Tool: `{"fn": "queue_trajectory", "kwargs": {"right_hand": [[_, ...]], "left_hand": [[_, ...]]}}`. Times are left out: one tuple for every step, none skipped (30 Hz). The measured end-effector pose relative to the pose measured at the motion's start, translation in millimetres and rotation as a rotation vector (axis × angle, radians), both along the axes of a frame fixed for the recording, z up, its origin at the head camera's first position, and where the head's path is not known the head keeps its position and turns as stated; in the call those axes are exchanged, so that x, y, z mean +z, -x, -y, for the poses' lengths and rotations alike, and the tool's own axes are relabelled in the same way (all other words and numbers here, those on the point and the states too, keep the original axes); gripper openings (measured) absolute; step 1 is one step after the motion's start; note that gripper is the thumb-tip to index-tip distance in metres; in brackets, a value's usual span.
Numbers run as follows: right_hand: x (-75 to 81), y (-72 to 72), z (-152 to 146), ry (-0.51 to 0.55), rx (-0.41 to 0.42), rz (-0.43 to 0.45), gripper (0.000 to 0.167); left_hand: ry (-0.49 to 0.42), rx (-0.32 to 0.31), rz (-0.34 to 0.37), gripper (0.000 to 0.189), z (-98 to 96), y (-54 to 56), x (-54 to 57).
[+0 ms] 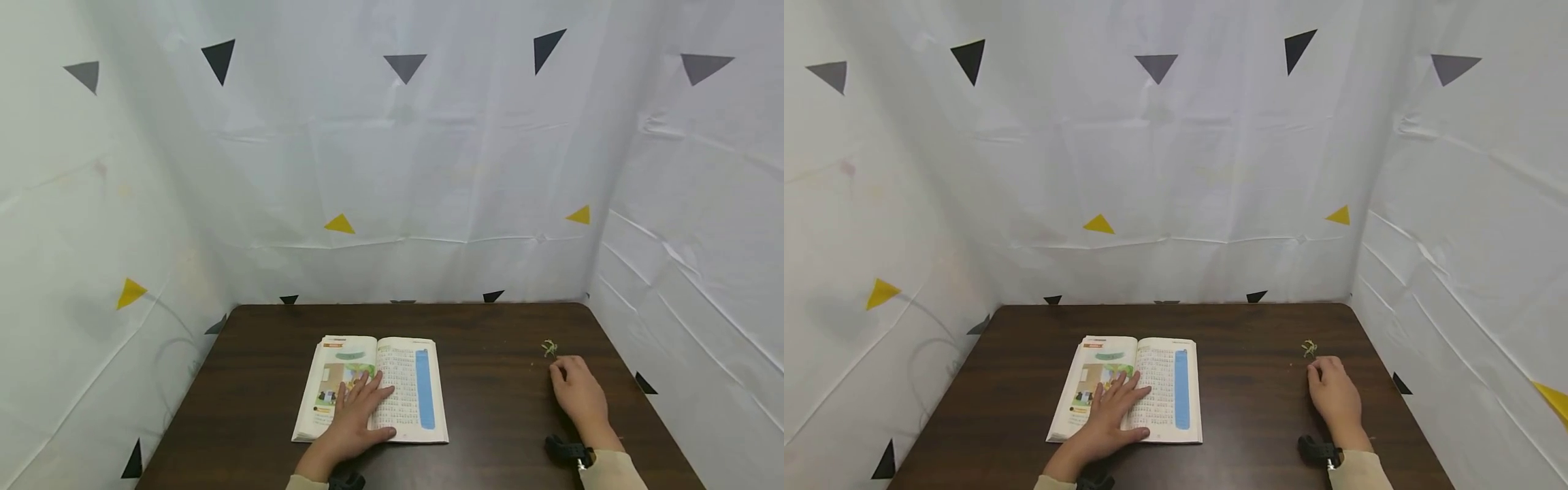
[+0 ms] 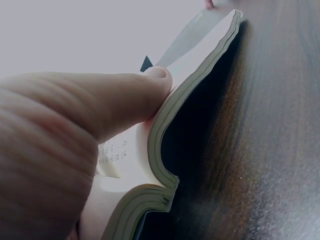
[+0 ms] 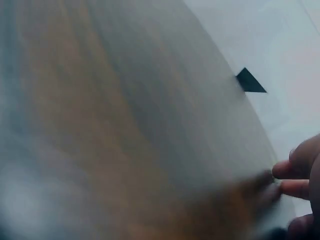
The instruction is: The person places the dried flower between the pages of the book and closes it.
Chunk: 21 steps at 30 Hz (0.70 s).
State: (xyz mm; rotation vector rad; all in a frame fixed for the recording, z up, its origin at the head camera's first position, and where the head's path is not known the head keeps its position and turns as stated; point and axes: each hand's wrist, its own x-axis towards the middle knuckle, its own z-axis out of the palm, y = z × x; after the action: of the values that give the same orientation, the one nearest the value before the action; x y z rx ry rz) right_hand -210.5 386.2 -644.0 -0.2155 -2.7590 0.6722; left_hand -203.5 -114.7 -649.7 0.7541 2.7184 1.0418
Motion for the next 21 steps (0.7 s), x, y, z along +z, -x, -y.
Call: {"fn": "queue_trajectory", "kwargs": {"right_hand": [[1.6,1.2,-3.1,0.023,-0.017,-0.001,0.023],[3.7,3.0,-6.3,0.044,-0.032,0.004,0.023],[6.8,5.3,-9.2,0.061,-0.044,0.02,0.024],[10.2,8.2,-11.9,0.068,-0.05,0.049,0.026],[13.4,11.0,-13.6,0.068,-0.055,0.081,0.028],[16.2,14.0,-14.9,0.055,-0.055,0.113,0.029],[18.2,17.2,-15.9,0.031,-0.052,0.133,0.028],[20.6,20.2,-16.2,0.005,-0.049,0.154,0.027],[23.5,23.0,-16.1,-0.024,-0.044,0.175,0.025],[26.4,26.0,-15.7,-0.054,-0.041,0.193,0.022],[29.1,28.8,-15.4,-0.08,-0.039,0.206,0.019],[32.6,31.7,-14.8,-0.103,-0.036,0.221,0.016],[35.9,34.5,-14.2,-0.123,-0.03,0.239,0.016],[39.1,37.0,-13.3,-0.135,-0.027,0.26,0.018],[41.9,39.5,-12.7,-0.145,-0.022,0.281,0.02],[44.1,41.7,-12.0,-0.15,-0.021,0.308,0.021],[45.9,43.3,-11.2,-0.155,-0.016,0.338,0.022],[47.3,44.9,-10.6,-0.16,-0.009,0.368,0.024],[47.8,46.2,-10.1,-0.162,-0.002,0.396,0.024],[48.1,47.3,-9.8,-0.161,0.002,0.42,0.024],[48.0,48.2,-9.7,-0.161,0.007,0.437,0.024]], "left_hand": [[-0.004,-0.002,-0.001,0.078,-0.7,-0.1,-0.1],[-0.006,-0.003,-0.002,0.078,-1.5,-0.1,-0.1],[-0.005,-0.003,-0.003,0.078,-2.2,-0.3,-0.1],[-0.006,-0.003,-0.003,0.078,-2.6,-0.2,0.0],[-0.004,-0.002,-0.001,0.077,-2.5,-0.3,0.2],[0.0,-0.002,-0.002,0.077,-2.3,-0.3,0.3],[0.002,-0.002,-0.002,0.077,-2.0,-0.3,0.8],[0.006,-0.002,-0.005,0.077,-1.9,-0.3,1.3],[0.006,-0.002,-0.004,0.077,-1.8,-0.3,2.0],[0.006,-0.003,-0.006,0.077,-1.7,-0.1,2.8],[0.007,-0.004,-0.008,0.077,-1.8,0.0,3.6],[0.007,-0.004,-0.009,0.077,-2.0,0.1,4.4],[0.003,-0.004,-0.009,0.077,-2.2,0.2,5.2],[0.001,-0.004,-0.009,0.077,-2.3,0.4,5.9],[-0.001,-0.004,-0.007,0.077,-2.3,0.5,6.3],[0.0,-0.003,-0.008,0.077,-2.2,0.6,6.4],[0.0,-0.003,-0.007,0.077,-2.0,0.6,6.5],[-0.001,-0.003,-0.003,0.077,-1.6,0.3,6.5],[0.002,-0.002,-0.001,0.077,-1.2,0.0,6.0],[0.007,-0.001,0.001,0.078,-0.8,-0.5,5.2],[0.01,0.0,0.002,0.078,-0.4,-1.1,4.5]]}}
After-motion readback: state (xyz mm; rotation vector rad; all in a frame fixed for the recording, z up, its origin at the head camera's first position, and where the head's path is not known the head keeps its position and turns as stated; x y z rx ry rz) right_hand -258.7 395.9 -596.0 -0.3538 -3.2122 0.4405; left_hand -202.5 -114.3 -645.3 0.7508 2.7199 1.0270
